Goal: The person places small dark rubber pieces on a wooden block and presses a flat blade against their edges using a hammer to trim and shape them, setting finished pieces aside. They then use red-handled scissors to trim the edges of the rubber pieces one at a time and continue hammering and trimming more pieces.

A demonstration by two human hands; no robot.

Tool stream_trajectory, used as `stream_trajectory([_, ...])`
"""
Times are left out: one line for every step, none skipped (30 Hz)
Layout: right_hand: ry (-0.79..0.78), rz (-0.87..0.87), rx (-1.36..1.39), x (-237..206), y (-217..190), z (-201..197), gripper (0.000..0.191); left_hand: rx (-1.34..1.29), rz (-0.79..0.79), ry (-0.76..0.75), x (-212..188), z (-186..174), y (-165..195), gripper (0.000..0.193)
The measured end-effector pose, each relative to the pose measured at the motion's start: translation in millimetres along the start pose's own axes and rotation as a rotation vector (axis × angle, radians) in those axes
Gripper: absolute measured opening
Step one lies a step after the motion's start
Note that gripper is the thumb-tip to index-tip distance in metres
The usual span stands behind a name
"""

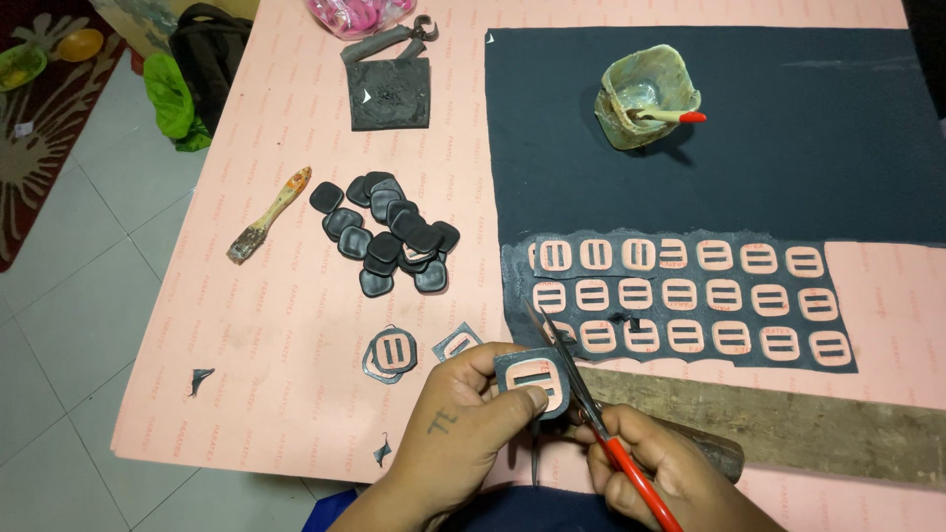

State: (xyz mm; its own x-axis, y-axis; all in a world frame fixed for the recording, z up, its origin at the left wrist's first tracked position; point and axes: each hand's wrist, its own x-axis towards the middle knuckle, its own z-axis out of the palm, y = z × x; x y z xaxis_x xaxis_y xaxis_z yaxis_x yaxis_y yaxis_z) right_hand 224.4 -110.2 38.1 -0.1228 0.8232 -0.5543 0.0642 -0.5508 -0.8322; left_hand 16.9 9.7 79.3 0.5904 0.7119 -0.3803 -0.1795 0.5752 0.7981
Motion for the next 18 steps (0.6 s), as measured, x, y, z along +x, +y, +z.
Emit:
stream_trajectory([0.006,0.014,0.013,0,-3,1,0.060,-0.009,0.001,-0.001,0,1,0,0.027])
stream_trajectory([0.012,0.026,0.025,0,-5,2,0.061,0.003,0.002,0.004,-1,0,0,0.027])
stream_trajectory([0.018,0.038,0.039,0,-7,2,0.062,0.015,0.002,0.007,-1,0,1,0.027])
stream_trajectory([0.017,0.032,0.045,0,-8,3,0.063,0.027,0.002,0.011,-1,0,1,0.027])
stream_trajectory([0.015,0.026,0.051,0,-8,3,0.063,0.037,0.002,0.027,-1,0,1,0.027])
stream_trajectory([0.013,0.017,0.056,0,-8,3,0.064,0.048,0.003,0.042,-1,0,1,0.027])
stream_trajectory([0.009,0.025,0.042,0,-7,3,0.064,0.059,0.004,0.058,-1,0,1,0.027])
stream_trajectory([0.005,0.034,0.028,0,-6,2,0.065,0.050,0.013,0.039,-1,0,1,0.027])
stream_trajectory([0.002,0.045,0.015,0,-4,2,0.065,0.040,0.020,0.020,-1,0,0,0.027])
stream_trajectory([-0.018,-0.012,0.028,0,-2,1,0.063,0.030,0.029,0.000,-2,0,-1,0.028])
stream_trajectory([-0.040,-0.070,0.041,1,0,0,0.062,0.033,0.032,-0.006,-2,0,-2,0.028])
stream_trajectory([-0.063,-0.128,0.053,1,3,-1,0.061,0.035,0.035,-0.010,-1,0,-2,0.027])
stream_trajectory([-0.046,-0.098,0.057,1,6,-1,0.060,0.037,0.037,-0.013,-1,0,-3,0.027])
stream_trajectory([-0.028,-0.070,0.059,1,10,-1,0.060,0.022,0.025,-0.011,-1,-1,-4,0.026])
stream_trajectory([-0.008,-0.041,0.062,2,13,-2,0.060,0.006,0.012,-0.011,-1,-2,-4,0.025])
stream_trajectory([-0.036,-0.082,0.094,2,17,-3,0.060,-0.010,-0.001,-0.011,0,-3,-5,0.024])
stream_trajectory([-0.064,-0.123,0.127,3,20,-4,0.060,-0.060,-0.005,-0.025,0,-3,-6,0.024])
stream_trajectory([-0.092,-0.164,0.160,3,23,-5,0.061,-0.110,-0.010,-0.039,1,-4,-7,0.023])
